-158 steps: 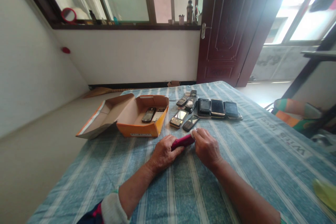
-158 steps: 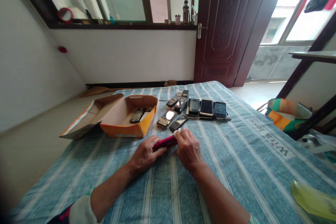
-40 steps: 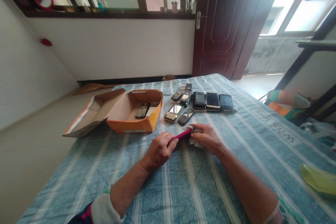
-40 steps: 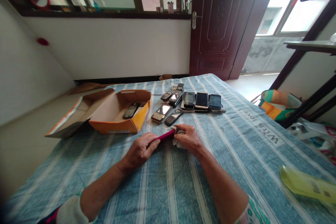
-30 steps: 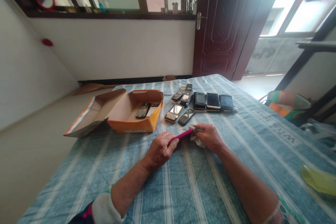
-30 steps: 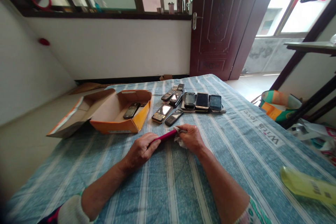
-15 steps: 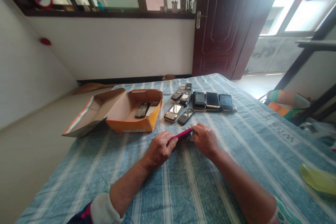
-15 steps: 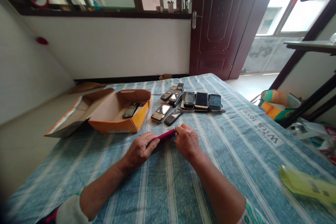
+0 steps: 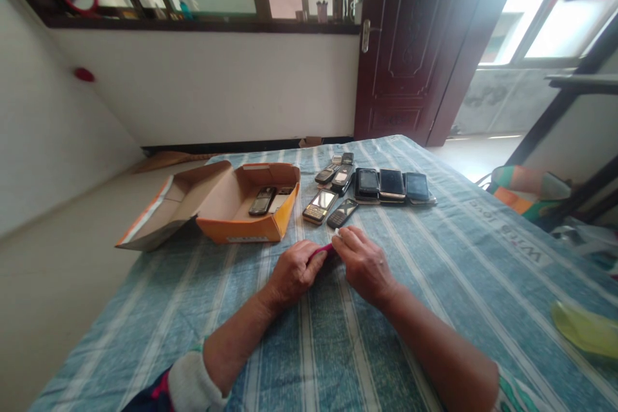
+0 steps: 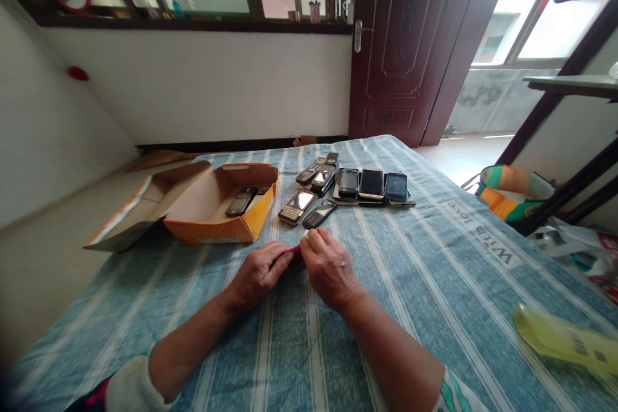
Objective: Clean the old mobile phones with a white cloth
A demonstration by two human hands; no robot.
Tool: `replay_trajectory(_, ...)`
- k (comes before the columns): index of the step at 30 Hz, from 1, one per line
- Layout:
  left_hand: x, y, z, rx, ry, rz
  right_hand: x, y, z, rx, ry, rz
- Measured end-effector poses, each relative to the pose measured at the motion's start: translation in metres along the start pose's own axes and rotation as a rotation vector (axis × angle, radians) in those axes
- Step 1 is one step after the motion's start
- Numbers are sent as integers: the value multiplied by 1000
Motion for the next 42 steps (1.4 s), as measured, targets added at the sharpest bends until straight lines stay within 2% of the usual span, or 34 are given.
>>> replay_trajectory(6,2,2,0,19,-4,-8,17,-3,3,-25,-94,59)
replay_trajectory(9,2,2,0,16,-1,4,9,-2,2,-25,-64,38)
replay_trajectory(14,0,1,-1,2,22,34,-7,-5,0,-94,4,-22)
replay_trajectory(21,0,3,-1,18,10,1,31,-6,5,-90,-216,11)
replay_trajectory(28,4,1,0,-9,-51,-22,34,-3,9,27,-271,-134)
replay_trajectory(36,16,-1,2,-68,-41,-46,56,-2,13,161,-453,-322)
replay_trajectory(42,13,-8,5,-68,-64,-102,49,-4,12,141,-425,-374)
Point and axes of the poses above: each hand's wrist, its own z-axis away from the middle knuckle, its own y-axis out of the back of the hand, x = y × z, the point moved 6 cm from there along -z, towards the middle knuckle, and after that the axes turned 4 degrees about z, right-handed, at the moved point
